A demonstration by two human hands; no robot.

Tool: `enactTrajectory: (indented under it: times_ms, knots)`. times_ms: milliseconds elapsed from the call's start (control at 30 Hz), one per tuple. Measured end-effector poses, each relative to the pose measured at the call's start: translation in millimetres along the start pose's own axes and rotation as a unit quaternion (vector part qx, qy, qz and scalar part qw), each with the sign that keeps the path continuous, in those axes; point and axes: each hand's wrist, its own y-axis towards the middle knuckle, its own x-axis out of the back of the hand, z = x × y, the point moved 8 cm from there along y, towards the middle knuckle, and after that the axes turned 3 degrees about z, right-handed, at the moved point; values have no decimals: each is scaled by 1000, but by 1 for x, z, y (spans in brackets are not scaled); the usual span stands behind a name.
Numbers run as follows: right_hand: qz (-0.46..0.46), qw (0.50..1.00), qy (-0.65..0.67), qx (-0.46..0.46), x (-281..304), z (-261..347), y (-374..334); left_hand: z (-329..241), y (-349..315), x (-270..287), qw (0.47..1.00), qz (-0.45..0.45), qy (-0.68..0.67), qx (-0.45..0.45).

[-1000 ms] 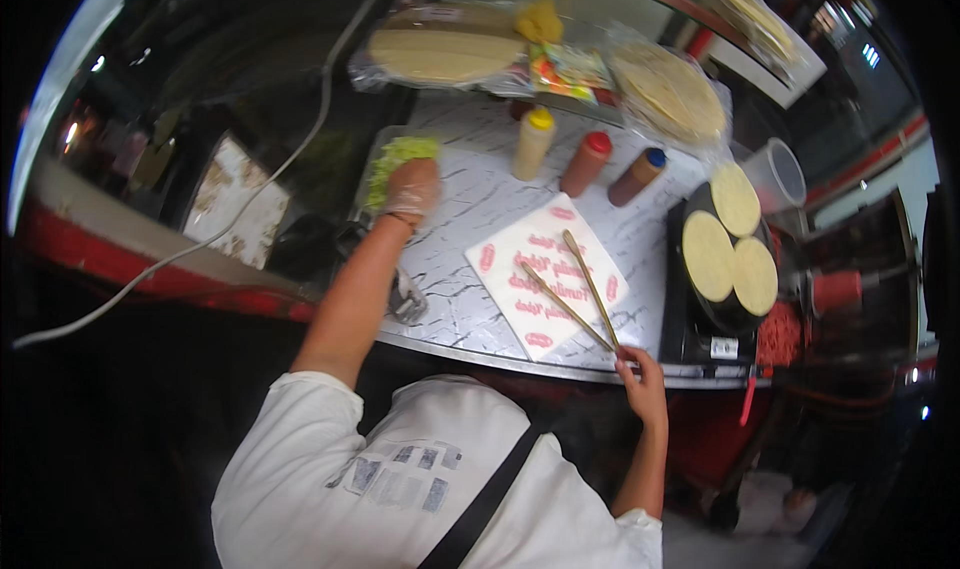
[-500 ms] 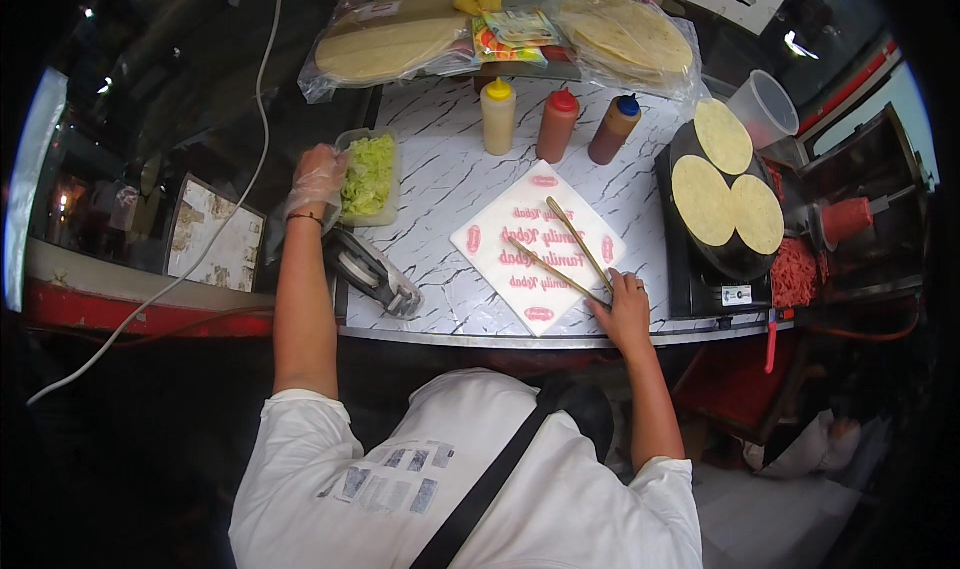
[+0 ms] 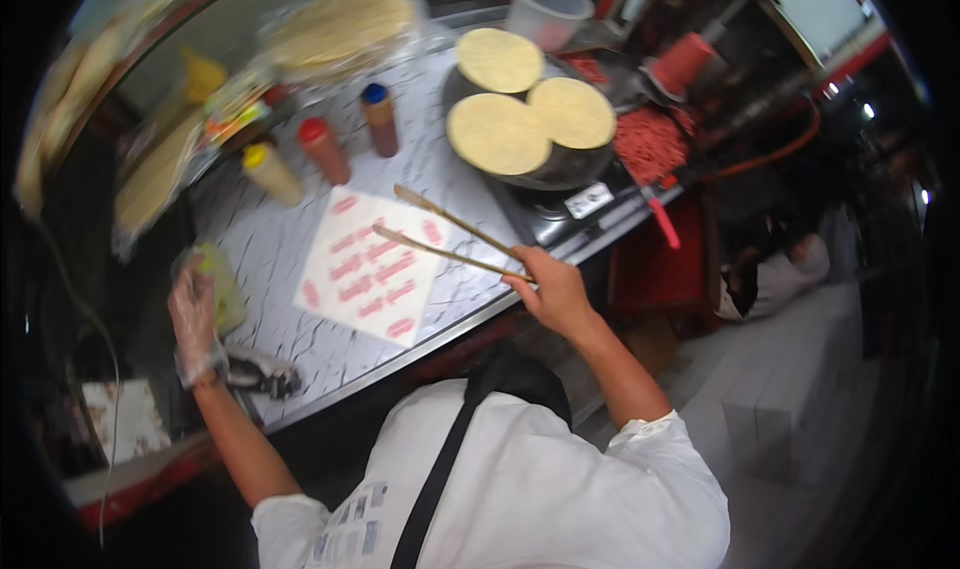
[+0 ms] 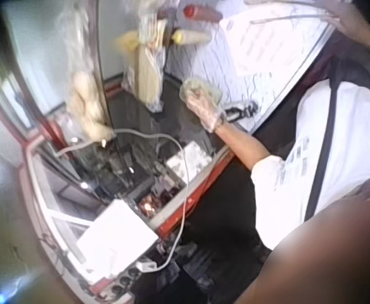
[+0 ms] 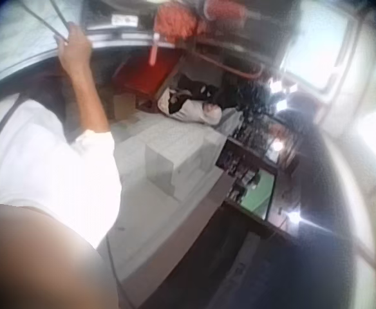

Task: The person places flatbreads on a griddle, flips them with tongs, then assembles a wrap by adding shredded lettuce and shaved meat from a vertical rotisserie onto a flatbread. The person handles multiple flatbreads and ingredients in sequence.

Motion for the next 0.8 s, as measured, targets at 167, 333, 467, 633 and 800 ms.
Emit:
enactTrajectory:
  times_ms: [167, 333, 467, 633, 800]
  knots:
    - [-172, 978, -82, -83, 139, -75, -4, -65, -32, -117, 974, 148, -159, 67]
    - [-223, 959, -170, -50, 192, -143, -3, -106, -41, -215, 966, 73, -245, 28]
    - [-187, 960, -203, -47, 196, -173, 12, -98, -53, -262, 974, -20, -203, 100]
    - [-124, 949, -255, 139, 220, -164, 28, -121, -62, -266, 998, -38, 57, 10]
    - [-101, 912, -259, 301, 196, -152, 65, -132, -64, -261, 995, -64, 82, 1]
